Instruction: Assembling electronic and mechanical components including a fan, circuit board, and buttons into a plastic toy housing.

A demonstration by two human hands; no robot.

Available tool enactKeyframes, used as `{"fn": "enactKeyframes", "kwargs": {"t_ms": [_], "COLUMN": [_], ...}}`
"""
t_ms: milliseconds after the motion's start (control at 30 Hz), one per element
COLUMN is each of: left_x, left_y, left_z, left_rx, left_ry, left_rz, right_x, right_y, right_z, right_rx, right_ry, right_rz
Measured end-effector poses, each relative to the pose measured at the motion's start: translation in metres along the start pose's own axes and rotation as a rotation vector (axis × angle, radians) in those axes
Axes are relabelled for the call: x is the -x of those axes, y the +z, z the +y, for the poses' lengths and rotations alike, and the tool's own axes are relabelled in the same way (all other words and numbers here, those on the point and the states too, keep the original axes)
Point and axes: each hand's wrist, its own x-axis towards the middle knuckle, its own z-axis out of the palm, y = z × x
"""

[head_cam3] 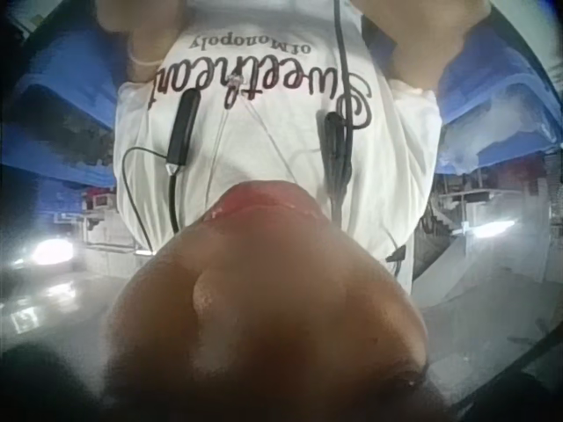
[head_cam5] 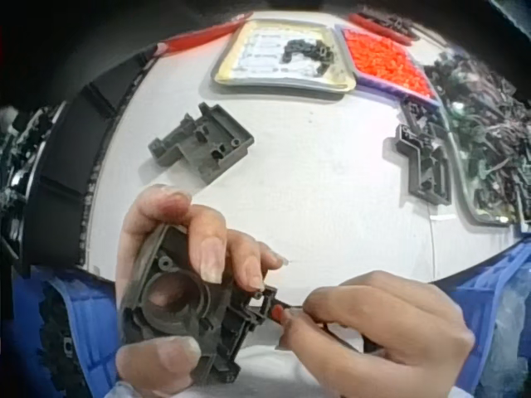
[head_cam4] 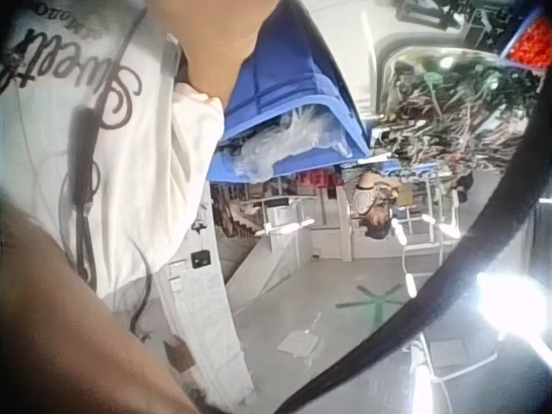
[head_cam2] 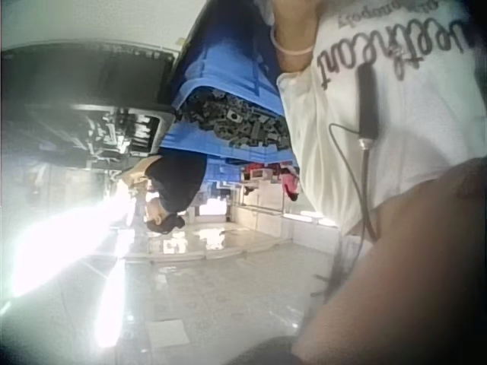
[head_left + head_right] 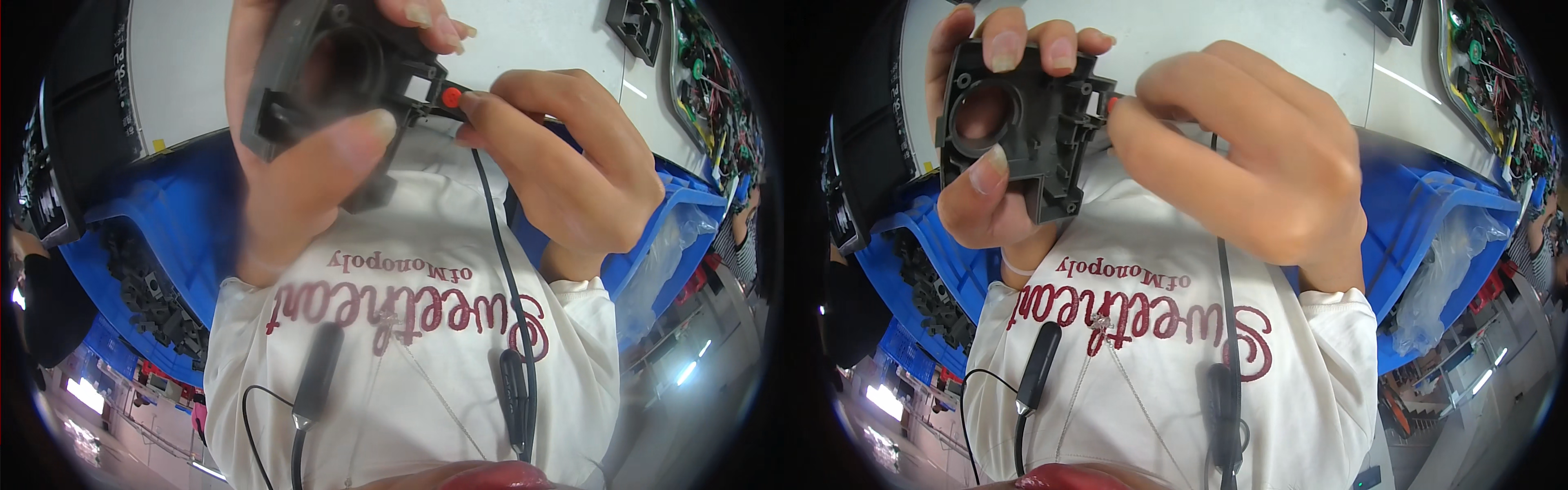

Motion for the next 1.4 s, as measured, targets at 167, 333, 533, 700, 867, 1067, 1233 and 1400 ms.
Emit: {"fn": "enactKeyframes", "kwargs": {"t_ms": [167, 333, 533, 700, 867, 1067, 1233, 1400], "left_x": [0.009, 0.01, -0.004, -0.007, -0.014, -0.016, -0.02, -0.021], "left_y": [0.001, 0.005, -0.031, -0.023, -0.032, -0.047, -0.047, -0.047], "left_z": [0.002, 0.0, -0.003, -0.012, -0.009, -0.008, -0.006, -0.002], "left_rx": [0.111, 0.195, 0.165, 0.214, 0.042, 0.255, 0.273, 0.183], "left_ry": [0.053, 0.122, 0.213, 0.234, 0.353, 0.272, 0.164, 0.03], "left_rz": [0.014, 0.048, -0.364, -0.318, -0.342, -0.18, -0.033, -0.046], "right_x": [0.0, -0.002, -0.005, -0.003, 0.003, 0.007, 0.0, 0.002], "right_y": [0.003, 0.01, 0.014, 0.025, 0.005, -0.088, -0.105, -0.176], "right_z": [-0.005, -0.003, 0.001, 0.014, -0.002, 0.058, 0.066, 0.09], "right_rx": [0.024, 0.088, 0.13, 0.037, -0.237, 0.322, 0.401, 0.754], "right_ry": [-0.017, -0.043, -0.132, -0.182, 0.458, 0.65, 0.741, 0.711], "right_rz": [0.007, -0.034, 0.052, 0.187, 0.091, 0.489, 0.52, 0.586]}}
